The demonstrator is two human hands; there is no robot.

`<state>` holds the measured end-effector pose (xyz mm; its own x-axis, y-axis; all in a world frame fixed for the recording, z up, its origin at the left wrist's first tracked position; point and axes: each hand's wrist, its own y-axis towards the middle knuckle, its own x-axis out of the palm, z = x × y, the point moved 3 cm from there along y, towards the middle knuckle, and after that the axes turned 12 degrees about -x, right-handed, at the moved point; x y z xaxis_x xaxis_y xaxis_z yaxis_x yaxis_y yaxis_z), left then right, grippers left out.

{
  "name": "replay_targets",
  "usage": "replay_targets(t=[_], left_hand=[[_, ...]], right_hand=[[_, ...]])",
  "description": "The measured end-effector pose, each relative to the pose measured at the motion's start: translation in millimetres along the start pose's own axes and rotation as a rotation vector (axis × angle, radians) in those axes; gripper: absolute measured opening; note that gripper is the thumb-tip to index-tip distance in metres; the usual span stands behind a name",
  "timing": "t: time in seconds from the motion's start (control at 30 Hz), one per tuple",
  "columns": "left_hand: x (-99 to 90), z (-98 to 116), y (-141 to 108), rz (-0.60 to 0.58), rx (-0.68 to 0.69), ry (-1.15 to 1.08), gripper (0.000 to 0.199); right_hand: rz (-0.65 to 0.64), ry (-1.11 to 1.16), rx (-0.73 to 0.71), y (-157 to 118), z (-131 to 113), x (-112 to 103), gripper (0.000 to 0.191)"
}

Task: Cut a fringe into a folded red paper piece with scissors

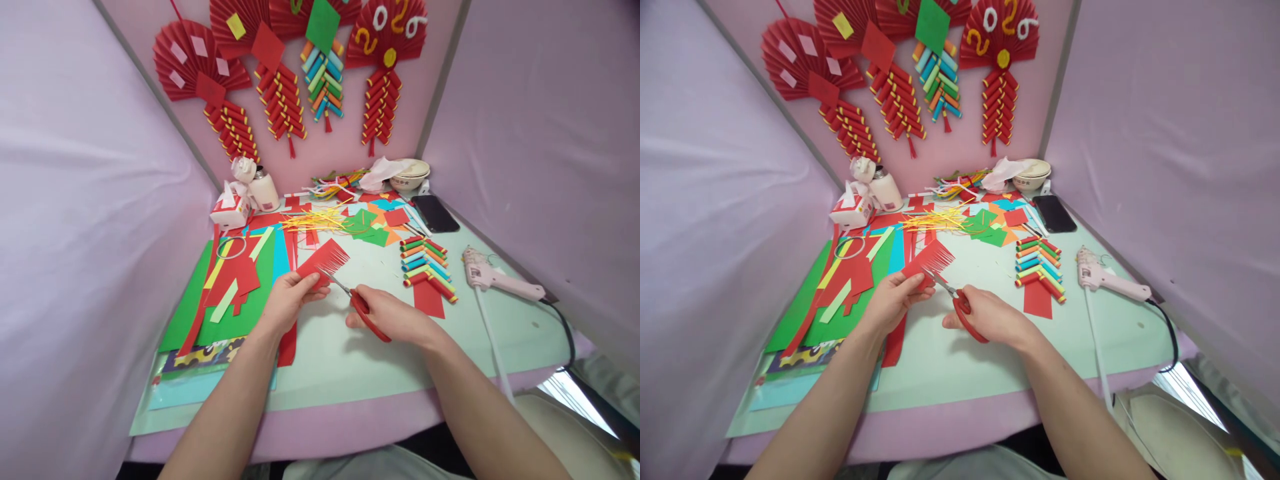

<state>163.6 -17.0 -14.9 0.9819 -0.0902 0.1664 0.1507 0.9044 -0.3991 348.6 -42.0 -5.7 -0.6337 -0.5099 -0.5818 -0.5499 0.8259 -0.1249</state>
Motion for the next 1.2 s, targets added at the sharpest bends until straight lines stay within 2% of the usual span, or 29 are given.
replay_targets(t=[0.13, 0.33, 0.87, 1.2], left_hand=[[-1.9, 1.0, 0.8, 0.039, 0.026, -0.038, 0.028], [1.1, 0.0, 0.3, -0.015, 0.021, -0.023, 0.028], [1.3, -1.5, 1.0, -0.038, 0.004, 0.002, 0.03], [1.6, -1.0, 0.0, -0.052, -0.009, 0.015, 0.027]], right_hand=[[-0.014, -0.022, 0.008, -0.6, 0.7, 0.1, 0.037], [-0.009, -0.039, 0.001, -0.4, 0.0, 0.8, 0.037], [0.002, -0.029, 0.003, 0.5, -0.7, 0.4, 0.036], [0.011, -0.021, -0.028, 1.5, 9.7, 2.3, 0.033]])
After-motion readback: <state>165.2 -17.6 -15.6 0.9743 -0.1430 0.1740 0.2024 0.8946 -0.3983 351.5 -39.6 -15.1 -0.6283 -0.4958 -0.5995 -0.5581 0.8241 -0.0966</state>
